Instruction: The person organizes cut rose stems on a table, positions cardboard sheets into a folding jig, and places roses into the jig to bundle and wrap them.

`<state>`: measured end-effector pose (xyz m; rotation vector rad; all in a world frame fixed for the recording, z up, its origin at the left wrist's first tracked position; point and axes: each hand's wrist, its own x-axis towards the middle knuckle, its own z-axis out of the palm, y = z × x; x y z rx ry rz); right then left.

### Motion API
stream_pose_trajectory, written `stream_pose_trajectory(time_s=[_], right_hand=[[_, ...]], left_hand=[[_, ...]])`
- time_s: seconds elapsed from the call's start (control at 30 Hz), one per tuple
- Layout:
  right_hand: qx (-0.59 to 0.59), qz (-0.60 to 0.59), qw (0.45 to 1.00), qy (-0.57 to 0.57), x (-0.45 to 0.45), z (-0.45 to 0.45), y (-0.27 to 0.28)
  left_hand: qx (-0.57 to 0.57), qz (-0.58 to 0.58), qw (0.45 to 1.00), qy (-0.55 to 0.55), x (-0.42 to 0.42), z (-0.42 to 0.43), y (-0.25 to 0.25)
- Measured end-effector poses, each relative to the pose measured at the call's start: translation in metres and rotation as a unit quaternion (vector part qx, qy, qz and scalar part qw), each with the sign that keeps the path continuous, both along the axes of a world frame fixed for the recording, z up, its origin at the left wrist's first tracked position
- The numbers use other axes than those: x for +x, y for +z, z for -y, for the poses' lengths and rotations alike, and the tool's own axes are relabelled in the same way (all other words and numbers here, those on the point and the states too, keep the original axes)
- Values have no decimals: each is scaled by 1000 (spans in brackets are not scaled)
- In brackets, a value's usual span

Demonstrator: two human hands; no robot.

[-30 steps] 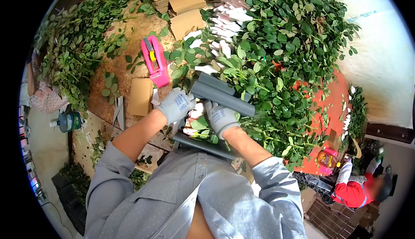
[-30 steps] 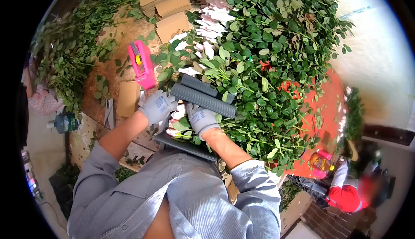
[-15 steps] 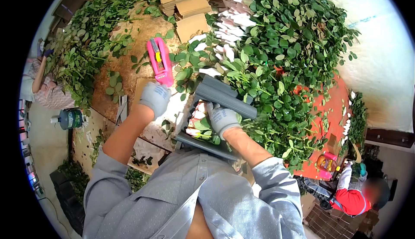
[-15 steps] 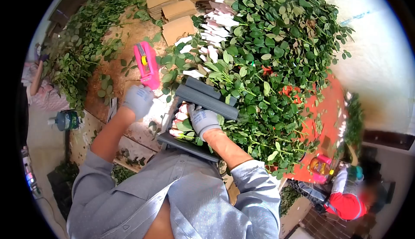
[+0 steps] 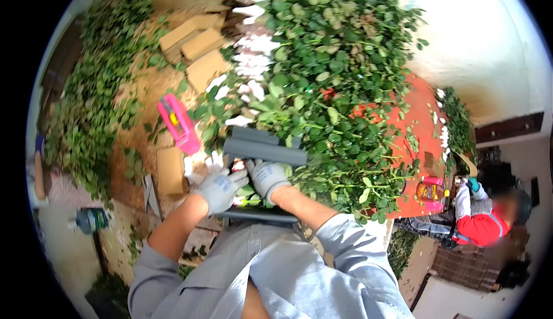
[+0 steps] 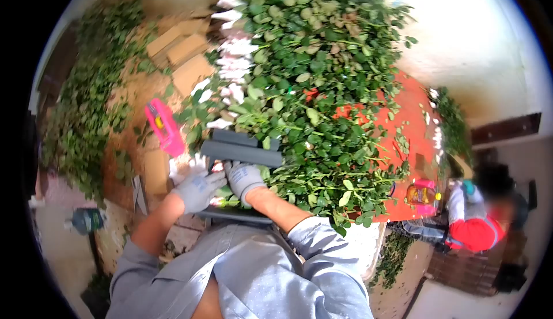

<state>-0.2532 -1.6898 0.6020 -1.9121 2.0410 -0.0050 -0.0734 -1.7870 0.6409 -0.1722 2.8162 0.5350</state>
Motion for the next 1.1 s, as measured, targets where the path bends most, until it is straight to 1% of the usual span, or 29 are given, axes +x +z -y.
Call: stream_pose_trajectory(time_s=[0.07, 0.1, 0.17, 0.23, 0.3, 0.33, 0.37, 0.43, 0.47, 0.5, 0.57, 0.6, 0.63, 0.7, 0.73, 0.83, 0.87, 0.93, 0.97, 1.03, 1.07, 1.1], right_hand=[[19, 15, 1000, -14, 7, -3, 14], [6, 26, 1000, 2, 9, -5, 22], [-58, 5, 996, 64, 5, -1, 62], [-81, 21, 995, 47, -11, 15, 96], [-140, 47, 989, -16, -39, 39, 113], [-149, 49, 986, -51, -58, 53, 112], [-159, 51, 982, -86, -79, 69, 105], [-182, 72, 970, -143, -123, 98, 80], [-161, 53, 972, -162, -137, 109, 87], [-141, 34, 973, -181, -149, 120, 93], [-163, 25, 969, -183, -169, 144, 99], [-200, 27, 964, -172, -180, 158, 100], [-237, 27, 957, -163, -192, 172, 100], [-269, -31, 950, -153, -212, 200, 96], [-229, -57, 958, -163, -218, 210, 102], [-122, -114, 965, -203, -237, 227, 93], [-124, -116, 964, -205, -242, 226, 88], [-105, -199, 961, -160, -244, 219, 74], [-107, -200, 961, -159, -245, 215, 70], [-62, -198, 974, -93, -249, 199, 66], [-74, -217, 971, -62, -248, 188, 63], [-74, -218, 971, -60, -243, 173, 72]], left_hand=[[12, 30, 999, 8, -2, 0, 2], [22, 56, 998, 12, -3, 1, 3], [15, 48, 999, 16, -1, 0, -1], [54, 50, 996, 43, -2, 0, 5], [58, 43, 996, 50, -1, -2, 9], [58, 71, 995, 44, -3, -1, 10], [72, 79, 993, 49, -4, 0, 14], [60, 84, 994, 41, -3, -1, 16], [67, 113, 990, 49, -6, -1, 24], [77, 82, 992, 48, 0, -1, 10], [71, 110, 990, 50, -4, -1, 16], [70, 84, 993, 50, -4, 0, 18], [62, 102, 991, 62, -8, -1, 24], [54, 76, 994, 60, -9, 0, 25], [59, 78, 993, 65, -12, 0, 31], [63, 56, 994, 69, -9, 1, 22], [69, 57, 993, 76, -9, 0, 23], [52, 73, 993, 71, -11, 0, 25], [36, 90, 993, 68, -11, 0, 26], [34, 86, 994, 65, -12, 0, 29], [33, 84, 994, 60, -12, -1, 32], [33, 82, 994, 61, -11, -2, 30]])
